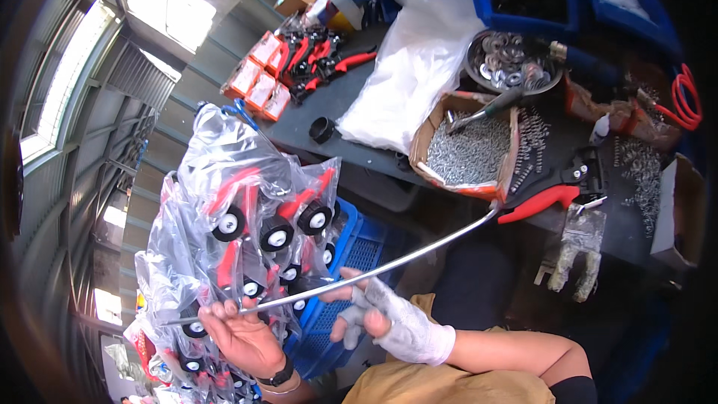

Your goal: The person assembles mechanical components by hand, inserting springs into tube housings, then securing plastic fittings with fasteners and washers using pliers, a screwdriver, and a pneumatic drill.

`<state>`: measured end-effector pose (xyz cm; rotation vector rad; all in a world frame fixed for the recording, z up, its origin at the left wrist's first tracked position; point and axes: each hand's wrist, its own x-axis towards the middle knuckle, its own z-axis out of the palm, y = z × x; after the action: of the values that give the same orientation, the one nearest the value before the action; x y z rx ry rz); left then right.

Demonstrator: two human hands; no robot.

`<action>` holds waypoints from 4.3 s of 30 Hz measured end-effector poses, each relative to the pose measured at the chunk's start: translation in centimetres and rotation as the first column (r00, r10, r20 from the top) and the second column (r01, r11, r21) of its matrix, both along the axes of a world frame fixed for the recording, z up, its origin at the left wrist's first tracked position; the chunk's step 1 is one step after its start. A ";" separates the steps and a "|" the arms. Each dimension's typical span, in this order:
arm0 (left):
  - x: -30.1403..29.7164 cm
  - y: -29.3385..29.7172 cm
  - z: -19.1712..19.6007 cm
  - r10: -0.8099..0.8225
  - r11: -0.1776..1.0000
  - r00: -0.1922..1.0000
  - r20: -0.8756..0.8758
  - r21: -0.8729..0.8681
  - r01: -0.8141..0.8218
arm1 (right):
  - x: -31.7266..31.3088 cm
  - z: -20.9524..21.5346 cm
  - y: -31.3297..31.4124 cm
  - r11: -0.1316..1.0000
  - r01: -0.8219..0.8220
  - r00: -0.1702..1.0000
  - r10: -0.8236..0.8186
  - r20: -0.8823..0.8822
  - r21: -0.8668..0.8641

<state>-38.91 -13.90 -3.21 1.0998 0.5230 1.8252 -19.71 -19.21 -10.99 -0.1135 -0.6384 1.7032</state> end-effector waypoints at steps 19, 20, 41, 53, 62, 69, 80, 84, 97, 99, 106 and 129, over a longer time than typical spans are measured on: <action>14.4 22.9 1.6 0.318 0.908 -0.856 -0.409 -0.129 0.399 | 10.7 15.8 17.3 0.365 0.354 -0.469 -0.727 0.501 0.861; 15.0 23.0 1.6 0.256 0.925 -0.918 -0.302 -0.199 0.323 | 10.2 15.7 18.9 0.398 0.364 -0.460 -0.709 0.534 0.842; 12.5 25.4 4.1 0.233 0.726 -0.969 -0.079 -0.649 0.227 | 5.3 12.9 29.7 0.583 0.243 -0.230 -0.742 0.630 0.775; 11.9 31.7 6.6 0.145 0.710 -0.963 -0.229 -0.653 0.263 | 5.2 11.2 30.7 0.521 0.438 -0.175 -0.750 0.638 0.732; 7.7 36.5 2.0 0.456 0.446 -0.706 -0.542 -0.547 0.708 | 3.7 11.3 28.9 0.611 0.419 -0.134 -0.690 0.712 0.671; 9.9 32.4 4.6 0.360 0.760 -0.642 -0.677 -0.187 0.623 | 3.6 8.7 29.5 0.596 0.536 -0.057 -0.680 0.731 0.598; 10.2 31.1 6.0 0.570 0.813 -0.790 -0.226 0.019 0.582 | 1.8 3.7 29.6 0.705 0.484 0.026 -0.604 0.797 0.518; 10.1 31.6 6.2 0.602 0.786 -0.760 -0.243 0.012 0.619 | 1.8 3.4 30.3 0.762 0.431 0.094 -0.570 0.816 0.483; 9.2 31.4 7.4 0.686 0.724 -0.688 -0.237 0.134 0.677 | 2.0 4.3 31.4 0.737 0.319 0.108 -0.653 0.749 0.596; 9.0 31.6 8.1 0.710 0.699 -0.656 -0.258 0.146 0.700 | 1.4 3.8 31.0 0.734 0.306 0.137 -0.664 0.735 0.606; 9.4 32.0 10.6 0.705 0.706 -0.663 -0.251 0.169 0.687 | 0.5 2.7 31.9 0.733 0.333 0.179 -0.666 0.724 0.593; 11.7 28.0 32.4 0.904 0.161 -0.409 0.127 0.785 0.598 | 0.4 4.9 31.7 0.830 0.197 -0.210 -0.484 0.850 0.521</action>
<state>-27.25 14.07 29.21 4.2638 0.9810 0.5649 -19.32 12.50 -6.13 -1.4860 -1.7240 0.5793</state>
